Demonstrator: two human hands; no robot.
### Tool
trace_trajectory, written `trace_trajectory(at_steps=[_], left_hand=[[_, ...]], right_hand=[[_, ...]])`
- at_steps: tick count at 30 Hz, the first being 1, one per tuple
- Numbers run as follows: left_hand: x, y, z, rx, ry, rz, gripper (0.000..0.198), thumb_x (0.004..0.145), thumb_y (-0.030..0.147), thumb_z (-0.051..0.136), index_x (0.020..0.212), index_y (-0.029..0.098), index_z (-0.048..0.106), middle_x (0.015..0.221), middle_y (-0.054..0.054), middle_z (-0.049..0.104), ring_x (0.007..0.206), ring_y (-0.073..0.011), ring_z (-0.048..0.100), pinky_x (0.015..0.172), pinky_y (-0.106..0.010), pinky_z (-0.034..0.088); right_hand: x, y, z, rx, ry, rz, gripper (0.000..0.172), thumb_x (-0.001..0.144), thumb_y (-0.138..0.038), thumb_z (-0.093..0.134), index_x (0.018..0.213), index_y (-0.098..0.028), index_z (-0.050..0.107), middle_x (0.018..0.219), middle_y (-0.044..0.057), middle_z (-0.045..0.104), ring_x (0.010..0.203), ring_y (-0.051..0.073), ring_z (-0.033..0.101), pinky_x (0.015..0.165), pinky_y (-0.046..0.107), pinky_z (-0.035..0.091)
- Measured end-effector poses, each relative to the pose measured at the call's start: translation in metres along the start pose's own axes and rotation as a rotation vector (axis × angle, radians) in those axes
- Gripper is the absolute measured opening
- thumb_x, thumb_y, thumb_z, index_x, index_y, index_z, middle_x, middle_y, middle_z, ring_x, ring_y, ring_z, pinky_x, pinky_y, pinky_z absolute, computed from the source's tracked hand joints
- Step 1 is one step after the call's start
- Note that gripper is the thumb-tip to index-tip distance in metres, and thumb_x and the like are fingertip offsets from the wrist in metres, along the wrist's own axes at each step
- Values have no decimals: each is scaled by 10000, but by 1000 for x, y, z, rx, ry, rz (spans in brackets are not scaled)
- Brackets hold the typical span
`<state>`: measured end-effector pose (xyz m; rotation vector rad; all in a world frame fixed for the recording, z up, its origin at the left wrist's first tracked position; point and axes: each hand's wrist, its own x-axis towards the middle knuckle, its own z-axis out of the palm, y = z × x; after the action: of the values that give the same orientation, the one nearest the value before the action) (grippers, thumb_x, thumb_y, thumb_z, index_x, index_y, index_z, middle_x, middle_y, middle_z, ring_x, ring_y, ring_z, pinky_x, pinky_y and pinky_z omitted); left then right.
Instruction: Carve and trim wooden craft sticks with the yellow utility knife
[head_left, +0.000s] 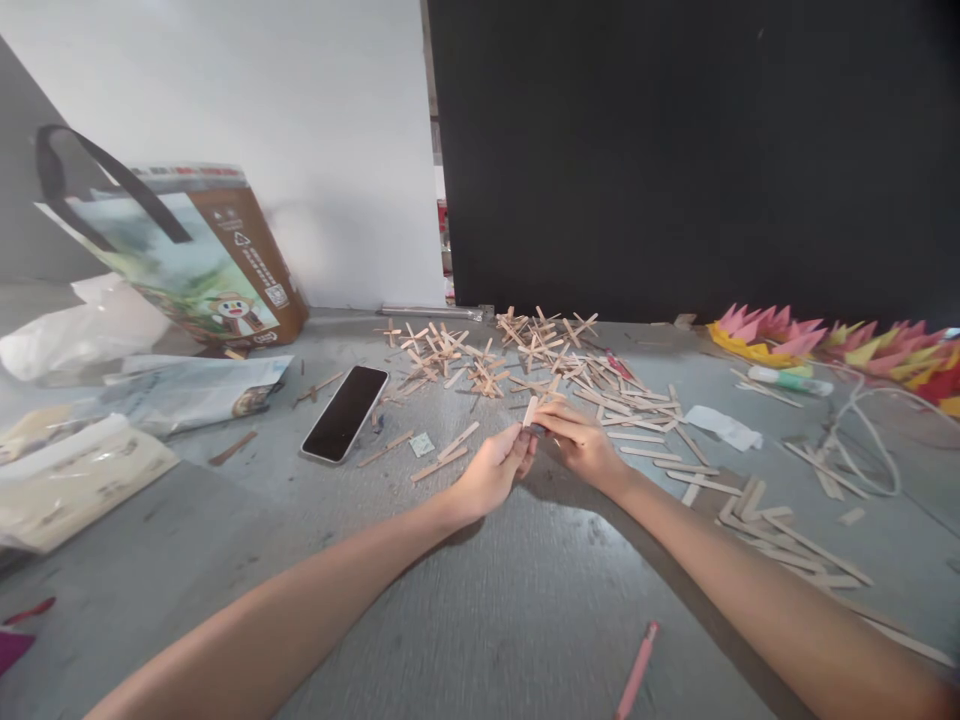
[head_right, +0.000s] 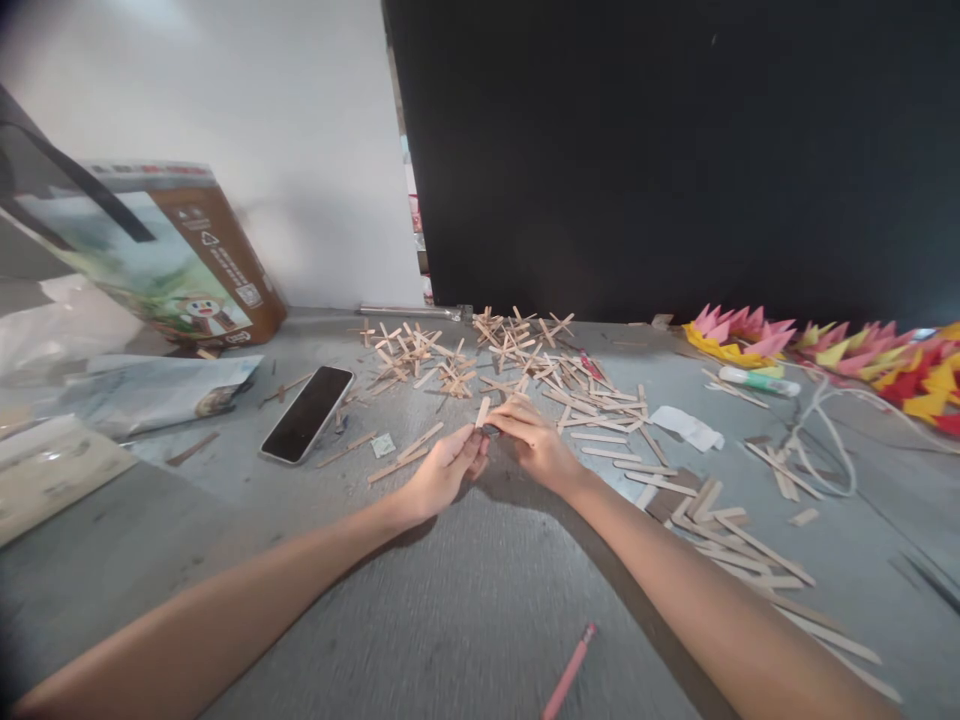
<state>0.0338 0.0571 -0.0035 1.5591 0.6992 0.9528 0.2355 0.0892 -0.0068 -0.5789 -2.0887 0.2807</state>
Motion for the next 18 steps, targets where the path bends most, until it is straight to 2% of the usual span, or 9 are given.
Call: trace_trajectory(at_steps=[3,7,13,18], left_hand=[[-1,2,0,5,23,-13,503,1022,661,377,840,201,470,664,61,376,585,-110,342,586,-262,307],[-1,3,0,50,-7,-4,522,1004,681,404,831,195,480,664,50,412,586,-110,358,586,-263,312],[-1,1,-1,-6,11,-7,514,1014,675,388,839,199,472,663,58,385,579,-107,345,576,-260,307],[0,-1,1,4,-41,-3,530,996,700,413,825,200,459,687,44,415,588,-103,349,569,-254,309]], right_hand=[[0,0,0,-9,-6,11,315,1053,-120,445,1222,-232,686,1098,109,698,1003,246,628,892,440,537],[-2,0,1,1,6,1,316,1053,-118,448,1235,-227,681,1121,115,690,1052,252,625,921,449,539],[-1,1,2,-10,6,-3,330,1053,-115,440,1234,-235,689,1105,106,698,1033,244,639,930,447,543],[0,-4,3,22,40,-36,314,1045,-119,473,1243,-234,687,1135,116,703,1023,247,643,928,459,550]])
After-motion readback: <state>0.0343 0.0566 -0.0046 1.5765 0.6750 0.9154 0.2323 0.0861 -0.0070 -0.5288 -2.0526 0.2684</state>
